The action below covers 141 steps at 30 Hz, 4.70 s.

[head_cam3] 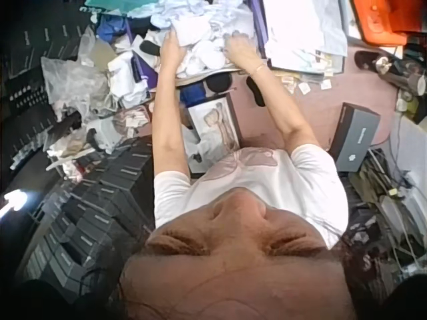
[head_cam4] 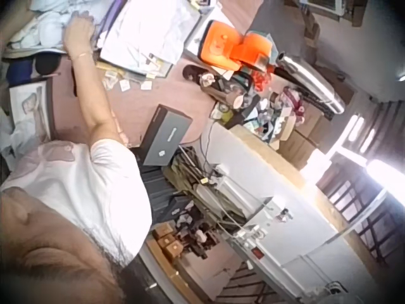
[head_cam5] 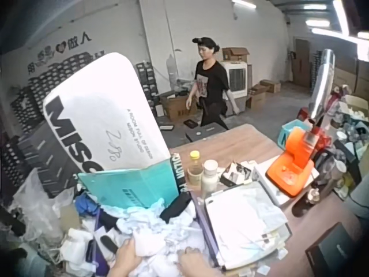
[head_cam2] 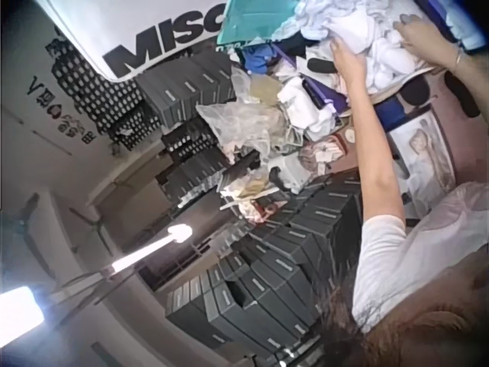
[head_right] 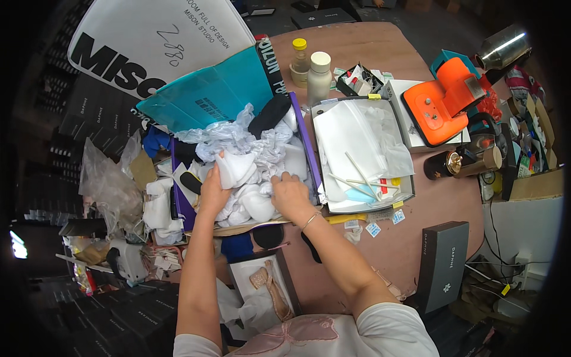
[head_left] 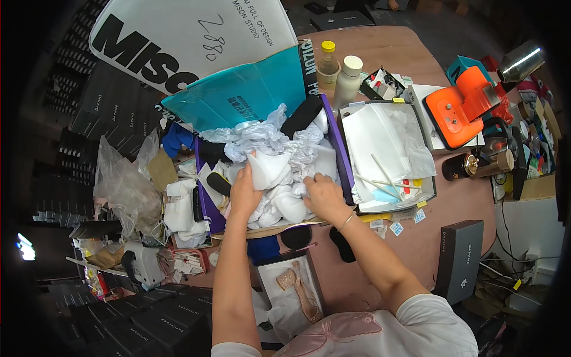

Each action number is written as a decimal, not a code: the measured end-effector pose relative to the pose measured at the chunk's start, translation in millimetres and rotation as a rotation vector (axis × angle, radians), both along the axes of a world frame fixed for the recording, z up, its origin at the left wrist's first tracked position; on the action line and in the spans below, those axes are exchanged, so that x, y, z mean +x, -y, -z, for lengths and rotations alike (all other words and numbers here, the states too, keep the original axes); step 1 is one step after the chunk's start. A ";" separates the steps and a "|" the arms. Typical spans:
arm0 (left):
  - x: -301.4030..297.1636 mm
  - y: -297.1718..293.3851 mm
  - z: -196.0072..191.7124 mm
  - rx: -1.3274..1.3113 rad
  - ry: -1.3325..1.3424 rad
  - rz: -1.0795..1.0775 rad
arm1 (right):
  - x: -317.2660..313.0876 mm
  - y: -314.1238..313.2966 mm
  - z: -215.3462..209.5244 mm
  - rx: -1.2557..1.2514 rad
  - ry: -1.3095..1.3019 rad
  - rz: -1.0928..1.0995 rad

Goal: Packing a pair of high-heeled shoes into a shoebox with tissue paper and foam inserts.

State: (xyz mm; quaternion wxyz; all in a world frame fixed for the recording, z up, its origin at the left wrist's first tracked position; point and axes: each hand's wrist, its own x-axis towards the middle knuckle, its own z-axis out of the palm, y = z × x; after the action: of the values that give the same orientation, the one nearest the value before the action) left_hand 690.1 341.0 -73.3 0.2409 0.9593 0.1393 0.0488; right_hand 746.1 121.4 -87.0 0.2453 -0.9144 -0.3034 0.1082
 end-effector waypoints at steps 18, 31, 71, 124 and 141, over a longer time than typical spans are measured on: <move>-13.9 -15.0 2.3 -0.493 -0.136 0.058 | -46.6 -77.6 25.7 0.162 0.036 -0.023; -18.7 -15.5 26.0 -0.380 0.112 0.054 | 43.1 -12.5 6.3 0.286 0.346 0.303; -34.9 -17.1 35.2 -0.359 0.147 -0.413 | -11.5 -44.1 -21.4 0.521 -0.207 0.049; -35.7 -25.9 47.0 -0.506 0.099 -0.379 | 136.0 -61.0 10.9 0.395 -0.131 -0.037; -64.0 -47.5 82.9 0.161 0.061 0.017 | 3.5 -67.4 -15.7 0.354 0.076 -0.294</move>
State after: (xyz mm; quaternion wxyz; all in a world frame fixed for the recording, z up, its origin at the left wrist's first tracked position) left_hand 626.1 388.5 -156.2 0.1675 0.9747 0.1196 0.0868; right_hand 749.6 188.8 -71.2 0.3719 -0.8065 -0.4566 0.0532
